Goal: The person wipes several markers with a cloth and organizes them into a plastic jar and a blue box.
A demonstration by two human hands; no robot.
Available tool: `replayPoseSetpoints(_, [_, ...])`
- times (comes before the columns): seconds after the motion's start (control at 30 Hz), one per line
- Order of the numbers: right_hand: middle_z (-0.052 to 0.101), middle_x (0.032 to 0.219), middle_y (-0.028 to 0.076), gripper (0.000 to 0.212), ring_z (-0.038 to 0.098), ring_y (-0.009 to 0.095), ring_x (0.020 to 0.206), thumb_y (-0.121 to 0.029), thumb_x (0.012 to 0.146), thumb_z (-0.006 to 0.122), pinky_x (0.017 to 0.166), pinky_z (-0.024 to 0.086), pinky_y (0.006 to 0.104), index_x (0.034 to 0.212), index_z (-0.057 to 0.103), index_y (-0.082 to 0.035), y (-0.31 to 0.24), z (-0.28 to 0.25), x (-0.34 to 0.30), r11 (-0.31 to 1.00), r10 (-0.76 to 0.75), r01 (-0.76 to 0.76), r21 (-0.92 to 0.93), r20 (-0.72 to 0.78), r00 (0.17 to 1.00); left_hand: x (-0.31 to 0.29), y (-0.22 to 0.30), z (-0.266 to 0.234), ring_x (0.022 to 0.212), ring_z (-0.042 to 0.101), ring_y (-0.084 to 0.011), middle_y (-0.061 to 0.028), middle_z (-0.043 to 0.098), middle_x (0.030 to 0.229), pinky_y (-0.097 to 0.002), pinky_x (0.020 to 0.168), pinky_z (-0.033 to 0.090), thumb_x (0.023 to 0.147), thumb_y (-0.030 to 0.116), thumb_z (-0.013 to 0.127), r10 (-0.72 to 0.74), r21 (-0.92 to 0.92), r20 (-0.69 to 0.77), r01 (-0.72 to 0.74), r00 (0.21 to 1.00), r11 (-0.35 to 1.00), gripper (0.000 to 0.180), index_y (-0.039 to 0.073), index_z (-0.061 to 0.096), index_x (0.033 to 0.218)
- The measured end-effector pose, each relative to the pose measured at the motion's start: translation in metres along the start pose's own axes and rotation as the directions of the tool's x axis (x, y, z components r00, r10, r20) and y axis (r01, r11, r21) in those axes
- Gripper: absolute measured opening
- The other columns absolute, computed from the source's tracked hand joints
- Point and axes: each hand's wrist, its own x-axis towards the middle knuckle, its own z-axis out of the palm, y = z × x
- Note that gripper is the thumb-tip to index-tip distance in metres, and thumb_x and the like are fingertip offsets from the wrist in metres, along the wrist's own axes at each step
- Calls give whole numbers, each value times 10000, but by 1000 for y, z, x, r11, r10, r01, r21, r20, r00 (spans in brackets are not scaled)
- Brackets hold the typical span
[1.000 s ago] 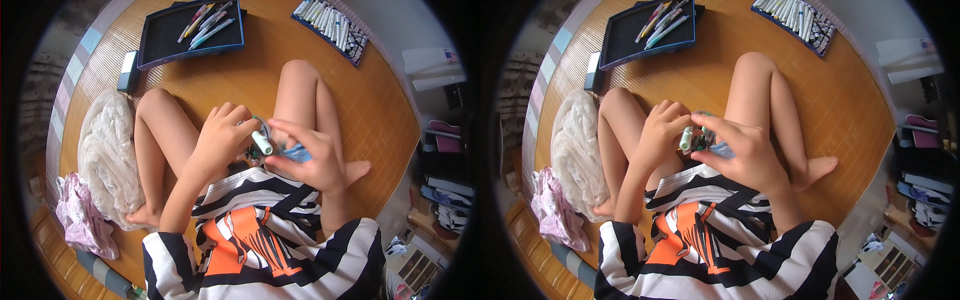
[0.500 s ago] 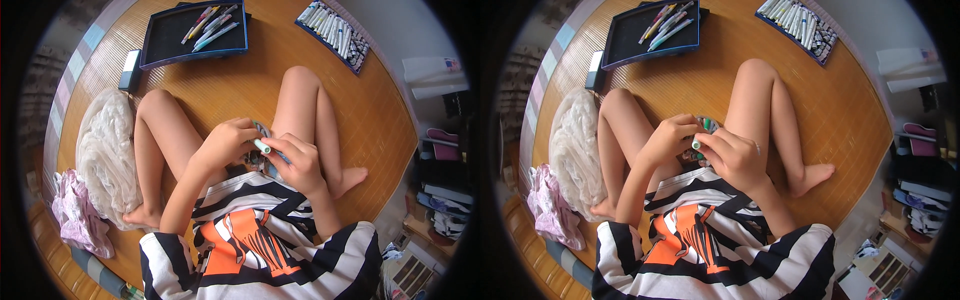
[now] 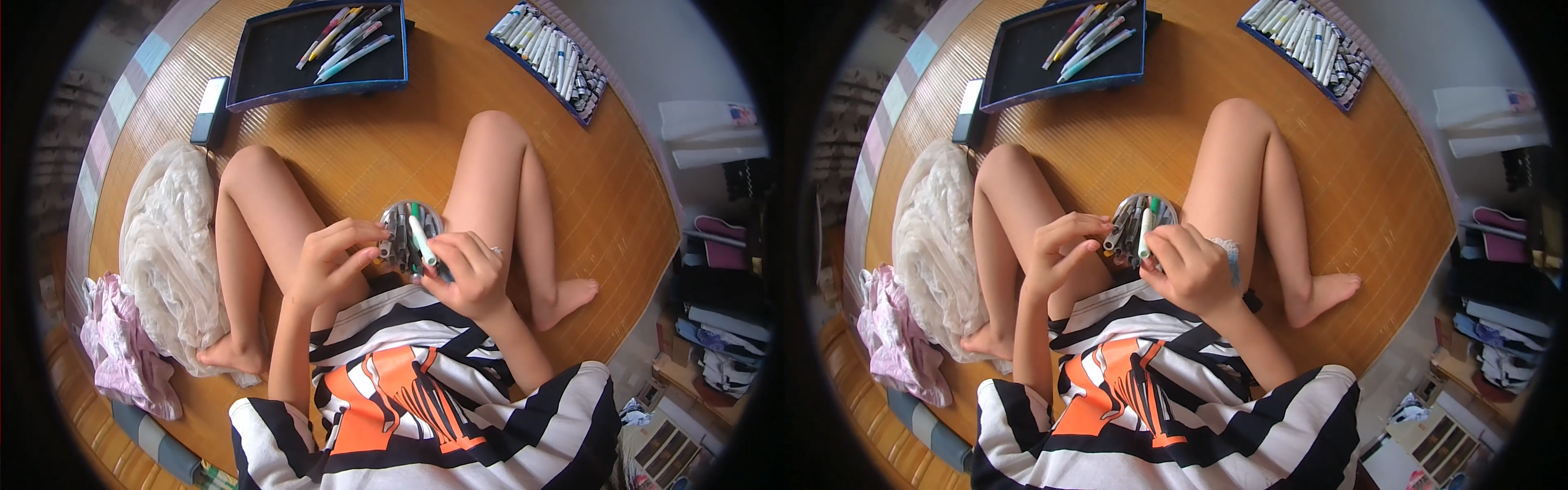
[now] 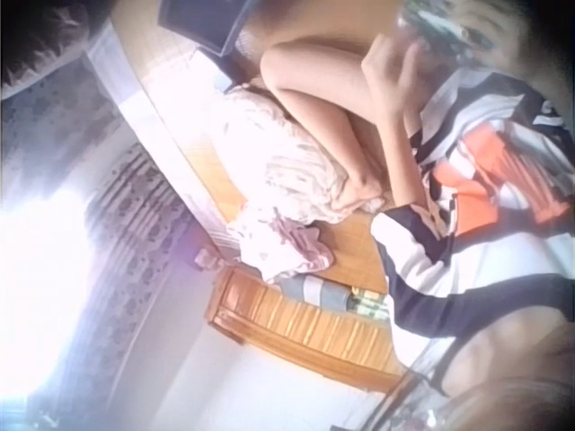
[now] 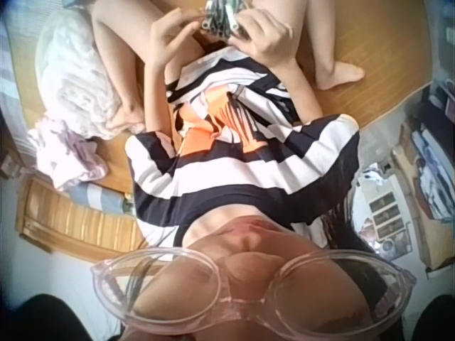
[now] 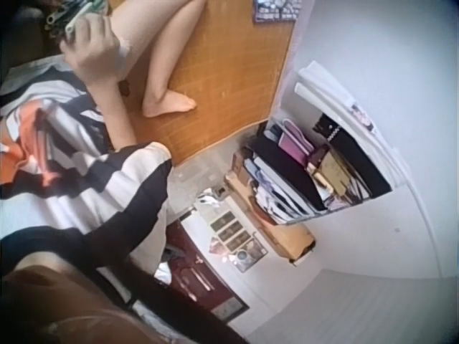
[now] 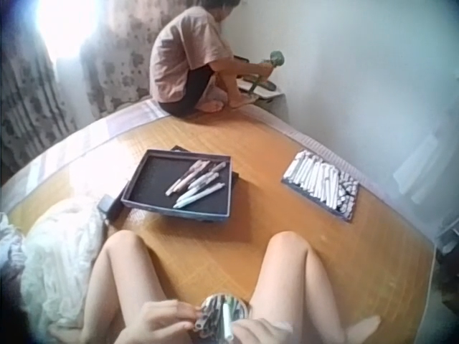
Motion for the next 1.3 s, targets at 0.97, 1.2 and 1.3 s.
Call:
replayPoseSetpoints(0.97, [528, 740, 96, 304, 498, 150, 498, -199, 667, 589, 400, 391, 210, 833, 402, -28, -16, -33, -38, 947, -202, 258, 190, -272, 941, 33, -1, 8, 805, 481, -257, -93, 505, 826, -326, 685, 402, 603, 82, 539, 44, 243, 395, -150, 918, 958, 200, 34, 516, 796])
replayPoseSetpoints(1.2, [519, 724, 94, 270, 493, 147, 476, -180, 676, 567, 385, 385, 200, 819, 400, -23, -19, -34, -34, 944, -249, 287, 165, -219, 943, 30, 5, 15, 705, 494, -257, -103, 477, 764, -323, 603, 421, 673, 124, 506, 103, 462, 264, -219, 959, 859, 134, 17, 479, 750])
replayPoseSetpoints(1.3, [521, 734, 92, 277, 493, 150, 484, -178, 670, 572, 398, 390, 204, 830, 406, -24, -21, -33, -33, 951, -230, 269, 150, -234, 945, 29, 3, 16, 693, 499, -261, -108, 482, 763, -326, 594, 421, 673, 125, 506, 120, 475, 228, -218, 966, 852, 135, 15, 477, 744])
